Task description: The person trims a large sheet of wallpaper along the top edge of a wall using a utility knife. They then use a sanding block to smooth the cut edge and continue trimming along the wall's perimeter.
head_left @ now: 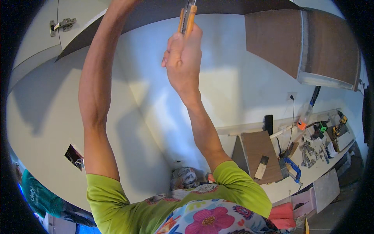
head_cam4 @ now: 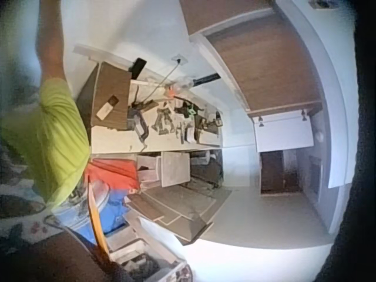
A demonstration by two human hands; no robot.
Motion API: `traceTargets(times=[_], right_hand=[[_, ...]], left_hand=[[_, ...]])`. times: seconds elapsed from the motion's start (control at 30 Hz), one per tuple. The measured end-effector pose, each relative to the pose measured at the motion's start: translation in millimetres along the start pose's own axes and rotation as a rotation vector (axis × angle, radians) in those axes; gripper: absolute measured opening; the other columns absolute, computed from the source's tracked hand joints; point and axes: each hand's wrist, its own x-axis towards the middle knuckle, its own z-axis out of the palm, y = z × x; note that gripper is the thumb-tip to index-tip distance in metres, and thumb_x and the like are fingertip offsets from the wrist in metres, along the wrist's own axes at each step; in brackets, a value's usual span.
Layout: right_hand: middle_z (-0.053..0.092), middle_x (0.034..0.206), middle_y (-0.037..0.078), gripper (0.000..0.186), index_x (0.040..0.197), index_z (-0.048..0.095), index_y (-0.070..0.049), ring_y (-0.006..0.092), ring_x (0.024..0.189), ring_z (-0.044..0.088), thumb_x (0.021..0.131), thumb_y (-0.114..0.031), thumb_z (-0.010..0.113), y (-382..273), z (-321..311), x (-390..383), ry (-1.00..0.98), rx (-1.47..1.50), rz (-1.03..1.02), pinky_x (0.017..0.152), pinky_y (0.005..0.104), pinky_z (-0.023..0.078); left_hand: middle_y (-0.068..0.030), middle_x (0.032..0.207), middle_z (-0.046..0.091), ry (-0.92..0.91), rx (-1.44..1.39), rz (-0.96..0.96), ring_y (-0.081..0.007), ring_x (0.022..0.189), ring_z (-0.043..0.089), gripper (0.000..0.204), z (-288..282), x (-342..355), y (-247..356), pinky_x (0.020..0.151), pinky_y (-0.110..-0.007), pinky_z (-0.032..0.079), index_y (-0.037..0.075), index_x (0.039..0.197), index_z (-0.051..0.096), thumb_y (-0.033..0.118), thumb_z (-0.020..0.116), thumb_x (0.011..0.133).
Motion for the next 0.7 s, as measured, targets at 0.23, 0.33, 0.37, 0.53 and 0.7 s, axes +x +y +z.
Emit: traceTargets(times=[0.23,0.33,0.37,0.53,0.7], right_hand=[[0.048,0.077,0.004,0.029,0.131,0.036,0.002,0.0096,0.055,0.048,0.11,-0.018,0.039,-4,0,4,0.012,-0.024,0.009,0.049,0.0277,0.048],[0.048,0.078,0.004,0.029,0.132,0.036,0.002,0.0091,0.056,0.048,0.11,-0.016,0.039,-2,3,3,0.026,-0.039,0.006,0.049,0.027,0.048],[0.048,0.078,0.004,0.028,0.132,0.035,0.002,0.0089,0.056,0.048,0.11,-0.015,0.038,-1,5,2,0.033,-0.043,0.0,0.049,0.0268,0.049],[0.048,0.078,0.004,0.029,0.134,0.034,0.002,0.0088,0.055,0.048,0.11,-0.013,0.037,-2,11,0,0.039,-0.007,0.011,0.049,0.0263,0.049],[0.047,0.078,0.004,0.03,0.135,0.033,0.003,0.0092,0.055,0.048,0.11,-0.013,0.037,0,14,1,0.04,-0.001,0.011,0.048,0.0264,0.049]], left_hand=[[-0.0078,0.057,0.062,0.013,-0.014,0.018,-0.016,0.053,0.056,0.019,1,0,-4,0.051,-0.034,0.043,0.0,0.068,0.071,0.018,0.072,0.072],[-0.0076,0.057,0.062,0.022,-0.007,0.024,-0.0158,0.053,0.055,0.019,1,-1,-5,0.051,-0.033,0.043,0.0,0.068,0.07,0.018,0.071,0.072],[-0.0076,0.057,0.062,0.025,0.0,0.029,-0.0157,0.053,0.055,0.019,1,-2,-6,0.051,-0.033,0.043,0.0,0.068,0.07,0.018,0.071,0.072],[-0.0063,0.057,0.061,0.036,-0.016,0.017,-0.0149,0.053,0.054,0.017,3,-2,-4,0.051,-0.032,0.042,0.0,0.067,0.069,0.017,0.071,0.072],[-0.005,0.056,0.06,0.03,-0.061,-0.02,-0.0141,0.053,0.053,0.016,3,-2,-4,0.05,-0.031,0.042,0.001,0.066,0.068,0.016,0.071,0.072]])
